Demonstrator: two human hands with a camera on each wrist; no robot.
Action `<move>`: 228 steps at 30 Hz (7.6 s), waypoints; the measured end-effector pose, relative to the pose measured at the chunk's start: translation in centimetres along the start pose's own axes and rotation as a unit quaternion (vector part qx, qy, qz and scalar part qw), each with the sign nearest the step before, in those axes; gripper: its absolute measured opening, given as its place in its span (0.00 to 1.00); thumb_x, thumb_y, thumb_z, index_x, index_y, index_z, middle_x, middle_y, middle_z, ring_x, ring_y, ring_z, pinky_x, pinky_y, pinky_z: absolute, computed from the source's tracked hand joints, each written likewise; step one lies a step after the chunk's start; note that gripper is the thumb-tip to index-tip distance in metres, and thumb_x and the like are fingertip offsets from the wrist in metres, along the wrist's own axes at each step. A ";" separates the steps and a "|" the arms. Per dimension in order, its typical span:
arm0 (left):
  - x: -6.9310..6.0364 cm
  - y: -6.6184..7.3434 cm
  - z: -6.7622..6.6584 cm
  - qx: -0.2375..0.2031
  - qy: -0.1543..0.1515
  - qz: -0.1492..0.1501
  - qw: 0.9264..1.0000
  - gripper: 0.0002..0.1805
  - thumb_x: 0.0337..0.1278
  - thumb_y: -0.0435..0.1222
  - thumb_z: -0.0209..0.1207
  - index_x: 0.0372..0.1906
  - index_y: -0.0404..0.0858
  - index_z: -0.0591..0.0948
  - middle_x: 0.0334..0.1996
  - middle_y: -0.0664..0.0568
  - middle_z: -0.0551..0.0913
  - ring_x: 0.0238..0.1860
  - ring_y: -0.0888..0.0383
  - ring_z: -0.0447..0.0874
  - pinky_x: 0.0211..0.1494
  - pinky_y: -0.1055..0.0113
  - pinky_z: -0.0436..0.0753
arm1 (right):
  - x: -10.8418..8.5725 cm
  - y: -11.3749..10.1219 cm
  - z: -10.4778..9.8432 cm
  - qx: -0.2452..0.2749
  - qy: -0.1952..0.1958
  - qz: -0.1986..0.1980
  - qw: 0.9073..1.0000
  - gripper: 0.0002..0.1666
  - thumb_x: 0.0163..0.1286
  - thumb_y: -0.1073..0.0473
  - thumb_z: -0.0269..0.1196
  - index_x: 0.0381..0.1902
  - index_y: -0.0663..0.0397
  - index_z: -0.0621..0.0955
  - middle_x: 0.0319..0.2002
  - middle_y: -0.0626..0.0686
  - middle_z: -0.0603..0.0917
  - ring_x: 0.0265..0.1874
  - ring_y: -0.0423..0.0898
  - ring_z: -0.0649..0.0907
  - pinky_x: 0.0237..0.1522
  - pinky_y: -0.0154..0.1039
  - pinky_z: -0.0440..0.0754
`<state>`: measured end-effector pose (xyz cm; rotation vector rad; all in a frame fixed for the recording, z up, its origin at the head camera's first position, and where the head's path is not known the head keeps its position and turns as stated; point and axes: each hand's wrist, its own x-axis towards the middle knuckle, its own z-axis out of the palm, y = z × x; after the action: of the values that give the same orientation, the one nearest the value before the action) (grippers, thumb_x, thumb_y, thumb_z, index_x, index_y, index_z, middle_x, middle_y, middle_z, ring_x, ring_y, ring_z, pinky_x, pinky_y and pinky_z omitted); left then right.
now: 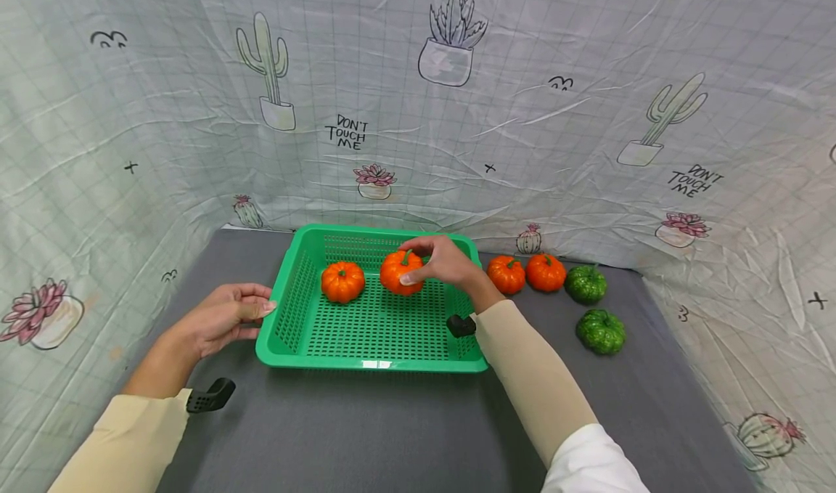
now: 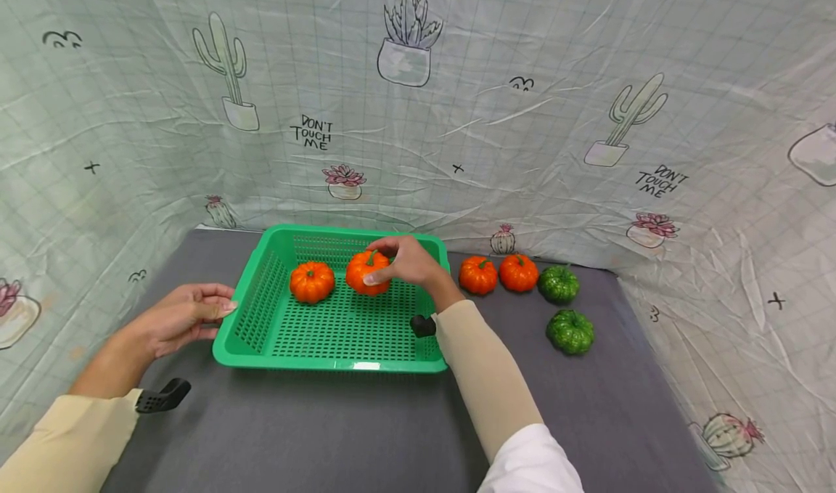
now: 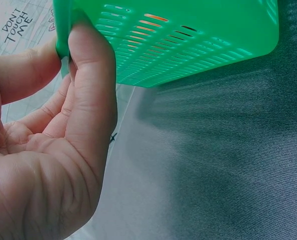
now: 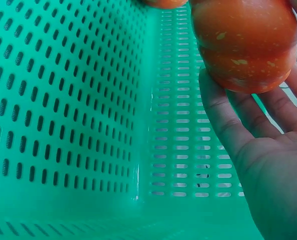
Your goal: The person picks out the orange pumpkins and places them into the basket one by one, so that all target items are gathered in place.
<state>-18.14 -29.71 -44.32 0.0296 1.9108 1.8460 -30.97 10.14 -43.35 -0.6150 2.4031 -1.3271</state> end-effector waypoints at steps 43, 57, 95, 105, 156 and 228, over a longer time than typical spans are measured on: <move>0.0 0.1 0.1 0.007 0.000 0.000 1.000 0.17 0.76 0.34 0.59 0.59 0.28 0.73 0.41 0.56 0.89 0.43 0.61 0.92 0.47 0.60 0.92 | 1.3 0.1 0.7 -0.010 0.006 0.043 0.999 0.39 0.56 0.57 0.82 0.66 0.50 0.81 0.63 0.56 0.84 0.63 0.54 0.80 0.68 0.53 0.79; 0.0 0.0 0.1 0.008 0.000 0.002 1.000 0.16 0.76 0.34 0.59 0.58 0.29 0.73 0.41 0.56 0.89 0.43 0.61 0.91 0.47 0.60 0.92 | 1.5 -0.2 1.5 -0.022 0.012 0.051 0.998 0.38 0.57 0.54 0.81 0.65 0.53 0.81 0.60 0.56 0.86 0.59 0.53 0.82 0.63 0.48 0.83; 0.2 -0.2 0.0 0.011 -0.002 0.005 1.000 0.16 0.76 0.34 0.59 0.59 0.28 0.72 0.40 0.57 0.89 0.42 0.62 0.91 0.46 0.61 0.91 | 1.9 0.6 3.3 -0.018 0.032 0.092 0.995 0.42 0.56 0.53 0.82 0.67 0.55 0.81 0.67 0.58 0.81 0.66 0.56 0.79 0.70 0.51 0.79; 0.1 -0.1 0.0 0.012 0.003 0.001 1.000 0.17 0.77 0.35 0.58 0.59 0.29 0.72 0.40 0.57 0.88 0.42 0.61 0.91 0.47 0.60 0.91 | 1.8 0.5 3.6 -0.020 0.026 0.104 0.994 0.41 0.56 0.54 0.82 0.67 0.55 0.80 0.68 0.59 0.80 0.67 0.57 0.78 0.71 0.52 0.78; 0.1 0.0 0.1 0.017 -0.001 0.002 1.000 0.19 0.76 0.35 0.58 0.60 0.27 0.71 0.41 0.56 0.87 0.42 0.61 0.91 0.47 0.60 0.91 | 1.5 1.0 3.5 -0.002 -0.010 0.075 0.997 0.42 0.51 0.71 0.80 0.66 0.52 0.82 0.70 0.58 0.80 0.70 0.56 0.78 0.70 0.51 0.80; 0.2 -0.5 -0.2 0.004 -0.009 -0.002 1.000 0.13 0.77 0.34 0.57 0.58 0.33 0.72 0.42 0.57 0.88 0.43 0.61 0.90 0.47 0.61 0.91 | -7.3 2.8 -11.2 0.115 0.156 0.120 0.974 0.29 0.73 0.70 0.64 0.71 0.64 0.75 0.71 0.67 0.76 0.70 0.60 0.79 0.73 0.54 0.77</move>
<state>-18.23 -29.85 -44.82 0.0461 1.9053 1.8295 -30.64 23.23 -39.46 -0.0521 2.4063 -1.6603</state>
